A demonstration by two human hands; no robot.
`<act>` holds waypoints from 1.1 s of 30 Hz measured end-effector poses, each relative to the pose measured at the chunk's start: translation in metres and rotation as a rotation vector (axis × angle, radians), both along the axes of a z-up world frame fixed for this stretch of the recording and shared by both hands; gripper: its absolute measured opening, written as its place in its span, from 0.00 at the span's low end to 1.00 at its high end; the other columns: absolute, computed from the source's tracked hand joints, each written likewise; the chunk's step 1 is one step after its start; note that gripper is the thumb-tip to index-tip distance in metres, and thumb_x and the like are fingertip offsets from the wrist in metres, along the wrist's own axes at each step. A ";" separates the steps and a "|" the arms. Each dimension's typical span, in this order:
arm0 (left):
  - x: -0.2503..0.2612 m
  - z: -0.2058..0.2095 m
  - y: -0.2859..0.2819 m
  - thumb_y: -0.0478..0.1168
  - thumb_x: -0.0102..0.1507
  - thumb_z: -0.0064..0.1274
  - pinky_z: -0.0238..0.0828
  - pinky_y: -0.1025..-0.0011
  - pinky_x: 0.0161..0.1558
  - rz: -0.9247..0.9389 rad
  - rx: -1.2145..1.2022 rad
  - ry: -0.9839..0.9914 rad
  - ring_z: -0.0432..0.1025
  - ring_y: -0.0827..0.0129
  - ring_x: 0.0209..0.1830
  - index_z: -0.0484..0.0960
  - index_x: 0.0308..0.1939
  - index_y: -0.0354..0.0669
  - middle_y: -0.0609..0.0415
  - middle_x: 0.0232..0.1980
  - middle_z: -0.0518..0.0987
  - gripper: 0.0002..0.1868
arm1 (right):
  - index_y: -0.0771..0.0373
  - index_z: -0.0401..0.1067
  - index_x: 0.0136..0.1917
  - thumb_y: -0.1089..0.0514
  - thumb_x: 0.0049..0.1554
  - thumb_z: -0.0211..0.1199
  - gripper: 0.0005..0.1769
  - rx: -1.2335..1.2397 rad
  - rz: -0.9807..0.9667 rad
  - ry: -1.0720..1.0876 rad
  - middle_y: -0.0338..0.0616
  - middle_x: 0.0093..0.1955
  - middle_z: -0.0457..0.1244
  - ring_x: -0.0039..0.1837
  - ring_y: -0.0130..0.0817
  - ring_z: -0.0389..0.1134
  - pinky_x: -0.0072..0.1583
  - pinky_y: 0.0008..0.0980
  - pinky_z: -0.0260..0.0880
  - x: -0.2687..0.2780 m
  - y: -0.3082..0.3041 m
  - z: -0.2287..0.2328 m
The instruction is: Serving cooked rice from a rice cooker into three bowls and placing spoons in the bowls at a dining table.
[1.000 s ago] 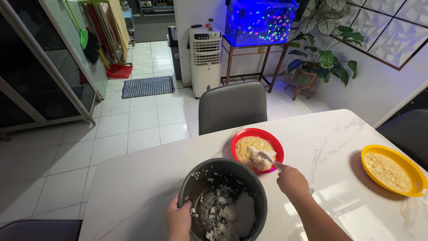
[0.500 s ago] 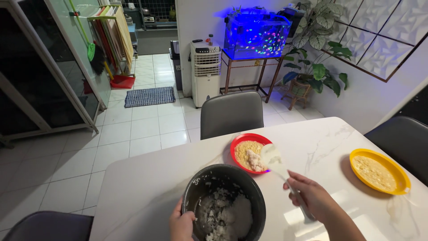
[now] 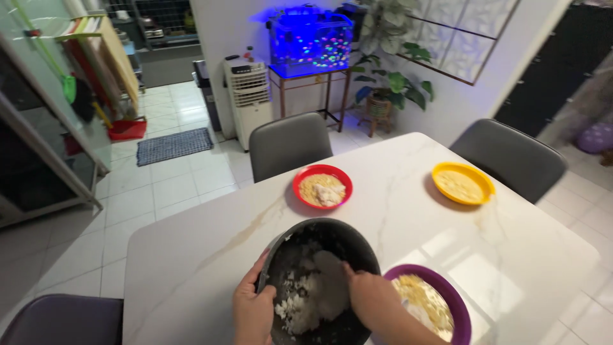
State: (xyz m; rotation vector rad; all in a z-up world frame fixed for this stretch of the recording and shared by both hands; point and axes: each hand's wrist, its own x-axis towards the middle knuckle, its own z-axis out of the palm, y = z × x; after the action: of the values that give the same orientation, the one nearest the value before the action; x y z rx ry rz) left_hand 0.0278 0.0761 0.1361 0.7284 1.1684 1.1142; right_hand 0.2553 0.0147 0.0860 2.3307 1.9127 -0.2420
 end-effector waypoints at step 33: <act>0.374 0.060 -0.283 0.17 0.47 0.35 0.69 0.73 0.65 -0.589 0.304 -0.246 0.77 0.65 0.63 0.83 0.59 0.31 0.47 0.63 0.85 0.38 | 0.34 0.47 0.82 0.62 0.59 0.61 0.45 -0.081 -0.580 -0.054 0.44 0.52 0.68 0.46 0.36 0.74 0.45 0.32 0.79 0.247 -0.387 0.125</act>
State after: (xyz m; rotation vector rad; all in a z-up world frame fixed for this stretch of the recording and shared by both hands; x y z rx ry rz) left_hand 0.4019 -0.2073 0.1963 1.0531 0.5218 0.8503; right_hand 0.5021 -0.3723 0.2109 2.7402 1.1342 -0.2928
